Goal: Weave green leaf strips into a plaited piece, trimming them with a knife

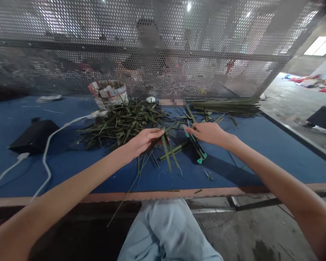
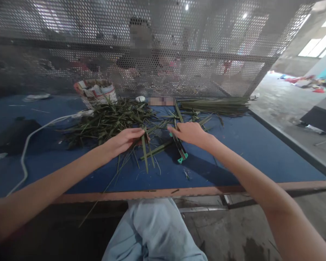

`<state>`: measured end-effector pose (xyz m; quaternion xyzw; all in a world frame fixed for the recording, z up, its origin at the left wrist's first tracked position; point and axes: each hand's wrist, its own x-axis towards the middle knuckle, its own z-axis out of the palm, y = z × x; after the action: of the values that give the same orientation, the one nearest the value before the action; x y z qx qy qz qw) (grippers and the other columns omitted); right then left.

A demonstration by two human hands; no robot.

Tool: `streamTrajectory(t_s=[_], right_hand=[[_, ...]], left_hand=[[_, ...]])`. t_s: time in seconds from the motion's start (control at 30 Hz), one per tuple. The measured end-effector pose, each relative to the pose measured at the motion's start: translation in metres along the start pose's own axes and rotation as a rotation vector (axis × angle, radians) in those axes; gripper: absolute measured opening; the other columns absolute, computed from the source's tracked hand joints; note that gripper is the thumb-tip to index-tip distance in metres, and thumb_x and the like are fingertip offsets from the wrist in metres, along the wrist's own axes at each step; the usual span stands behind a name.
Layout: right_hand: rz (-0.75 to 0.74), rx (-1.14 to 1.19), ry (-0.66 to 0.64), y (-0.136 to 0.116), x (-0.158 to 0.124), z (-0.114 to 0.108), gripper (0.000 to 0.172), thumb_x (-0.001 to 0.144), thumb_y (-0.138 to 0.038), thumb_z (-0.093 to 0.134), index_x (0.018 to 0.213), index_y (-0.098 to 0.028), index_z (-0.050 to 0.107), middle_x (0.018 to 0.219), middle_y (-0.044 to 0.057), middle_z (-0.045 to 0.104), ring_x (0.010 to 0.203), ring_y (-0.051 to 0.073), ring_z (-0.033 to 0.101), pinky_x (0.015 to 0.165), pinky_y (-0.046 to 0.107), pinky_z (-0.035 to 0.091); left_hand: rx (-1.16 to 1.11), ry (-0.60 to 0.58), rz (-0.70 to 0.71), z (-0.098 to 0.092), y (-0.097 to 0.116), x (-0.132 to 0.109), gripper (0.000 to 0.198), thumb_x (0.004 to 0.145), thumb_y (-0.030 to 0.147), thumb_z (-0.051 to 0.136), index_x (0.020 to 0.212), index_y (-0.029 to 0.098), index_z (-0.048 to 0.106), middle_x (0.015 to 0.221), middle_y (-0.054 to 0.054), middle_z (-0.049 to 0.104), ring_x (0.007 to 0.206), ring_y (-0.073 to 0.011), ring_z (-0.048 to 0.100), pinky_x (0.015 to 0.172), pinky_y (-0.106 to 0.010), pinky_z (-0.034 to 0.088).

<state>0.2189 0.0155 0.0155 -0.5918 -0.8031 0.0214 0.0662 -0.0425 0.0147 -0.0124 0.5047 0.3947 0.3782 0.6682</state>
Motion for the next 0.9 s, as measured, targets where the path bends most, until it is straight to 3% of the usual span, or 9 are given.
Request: streamTrajectory(t_s=[0.1,0.27,0.37,0.47,0.53,0.7,0.9], right_hand=[[-0.022,-0.021,-0.036,-0.001,0.005,0.012,0.047,0.087,-0.063,0.052,0.089,-0.017,0.062,0.083,0.013,0.069,0.074,0.026,0.064,0.064,0.031,0.04],[-0.043,0.107,-0.003,-0.001,0.0,0.021,0.033,0.09,-0.051,0.051,0.087,-0.019,0.055,0.076,0.007,0.063,0.064,0.019,0.057,0.056,0.027,0.032],[-0.129,0.445,0.023,-0.009,-0.011,0.021,0.027,0.095,-0.045,0.044,0.088,-0.02,0.047,0.067,0.001,0.056,0.057,0.015,0.052,0.054,0.025,0.034],[-0.214,0.926,-0.171,-0.027,-0.027,0.019,0.028,0.097,-0.049,0.04,0.094,-0.021,0.045,0.067,-0.003,0.054,0.049,0.011,0.052,0.048,0.023,0.038],[-0.236,1.128,-0.258,-0.04,-0.038,0.019,0.03,0.098,-0.051,0.039,0.095,-0.022,0.046,0.067,-0.004,0.052,0.043,0.008,0.049,0.041,0.021,0.038],[-0.218,1.288,-0.322,-0.056,-0.053,0.023,0.028,0.096,-0.049,0.045,0.096,-0.021,0.049,0.068,-0.004,0.056,0.04,0.006,0.05,0.036,0.018,0.039],[-0.186,1.376,-0.361,-0.059,-0.057,0.024,0.026,0.096,-0.047,0.046,0.101,-0.022,0.051,0.07,-0.003,0.058,0.038,0.006,0.05,0.034,0.017,0.04]], left_hand=[[-0.002,-0.031,0.003,0.001,-0.005,-0.005,0.024,0.071,0.036,0.078,0.077,0.014,0.072,0.079,-0.009,0.072,0.082,-0.0193,0.067,0.077,-0.03,0.05],[-0.021,-0.059,0.026,0.001,-0.006,-0.013,0.028,0.071,0.041,0.077,0.081,0.015,0.073,0.086,-0.009,0.074,0.089,-0.0204,0.068,0.081,-0.031,0.05],[-0.051,-0.084,0.002,0.0,-0.006,-0.016,0.028,0.071,0.041,0.078,0.083,0.016,0.075,0.091,-0.009,0.074,0.089,-0.0201,0.068,0.082,-0.031,0.051],[-0.098,-0.116,-0.025,0.001,-0.007,-0.017,0.027,0.071,0.04,0.079,0.085,0.016,0.075,0.092,-0.008,0.074,0.086,-0.0194,0.069,0.083,-0.031,0.052],[-0.129,-0.129,-0.051,0.002,-0.009,-0.018,0.028,0.069,0.039,0.08,0.085,0.017,0.075,0.09,-0.008,0.074,0.087,-0.0203,0.069,0.084,-0.032,0.052],[-0.169,-0.096,-0.091,0.005,-0.009,-0.02,0.03,0.064,0.039,0.083,0.082,0.017,0.074,0.083,-0.006,0.073,0.081,-0.0195,0.069,0.08,-0.031,0.053],[-0.122,-0.054,-0.107,0.008,-0.003,-0.025,0.016,0.071,0.032,0.077,0.078,0.019,0.074,0.079,-0.004,0.072,0.076,-0.0178,0.068,0.072,-0.028,0.053]])
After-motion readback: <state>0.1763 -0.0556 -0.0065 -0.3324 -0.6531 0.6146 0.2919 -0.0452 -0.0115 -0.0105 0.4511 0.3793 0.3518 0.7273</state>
